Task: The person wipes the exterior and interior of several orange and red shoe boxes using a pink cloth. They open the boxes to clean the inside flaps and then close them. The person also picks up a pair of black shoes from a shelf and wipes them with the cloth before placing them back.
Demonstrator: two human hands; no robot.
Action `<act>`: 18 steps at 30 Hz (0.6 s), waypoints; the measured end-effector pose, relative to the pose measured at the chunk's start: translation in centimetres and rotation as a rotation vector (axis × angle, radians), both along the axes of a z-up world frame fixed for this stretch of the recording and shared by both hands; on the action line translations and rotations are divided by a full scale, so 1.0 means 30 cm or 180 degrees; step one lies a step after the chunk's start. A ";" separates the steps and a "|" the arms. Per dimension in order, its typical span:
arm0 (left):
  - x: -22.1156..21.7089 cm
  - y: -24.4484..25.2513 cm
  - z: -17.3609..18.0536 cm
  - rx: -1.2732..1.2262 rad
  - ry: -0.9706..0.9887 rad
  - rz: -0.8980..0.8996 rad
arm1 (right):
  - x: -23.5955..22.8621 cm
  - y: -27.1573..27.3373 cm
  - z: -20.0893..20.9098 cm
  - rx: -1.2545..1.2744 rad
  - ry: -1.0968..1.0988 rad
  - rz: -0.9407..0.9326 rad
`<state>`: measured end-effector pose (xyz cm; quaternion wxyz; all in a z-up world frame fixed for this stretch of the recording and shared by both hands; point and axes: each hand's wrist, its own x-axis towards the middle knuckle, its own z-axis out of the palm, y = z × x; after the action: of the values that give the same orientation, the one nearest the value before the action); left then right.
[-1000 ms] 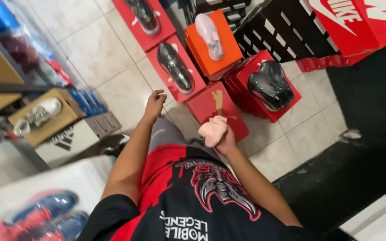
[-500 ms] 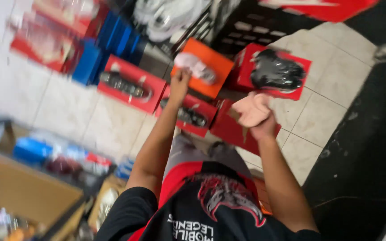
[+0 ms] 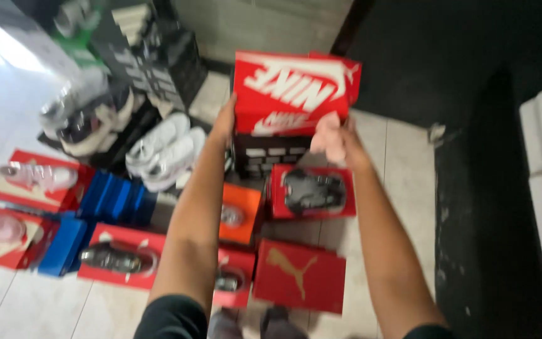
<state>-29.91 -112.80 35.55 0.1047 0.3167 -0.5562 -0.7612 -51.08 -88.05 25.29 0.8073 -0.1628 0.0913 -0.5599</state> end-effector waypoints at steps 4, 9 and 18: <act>-0.050 -0.042 -0.116 -0.0204 -0.0079 -0.0094 | 0.200 -0.025 0.130 0.1384 0.2688 -0.3451; -0.057 -0.109 -0.227 -0.0402 -0.0438 -0.0114 | 0.244 0.000 0.100 0.1929 0.2892 -0.4062; 0.386 -0.040 -0.108 0.0143 0.0252 -0.0195 | 0.661 0.202 0.296 0.1462 0.3045 -0.4400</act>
<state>-18.34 -114.00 32.30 0.0961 0.2713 -0.5438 -0.7883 -31.25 -81.98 34.18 0.1744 -0.1218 0.6096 -0.7636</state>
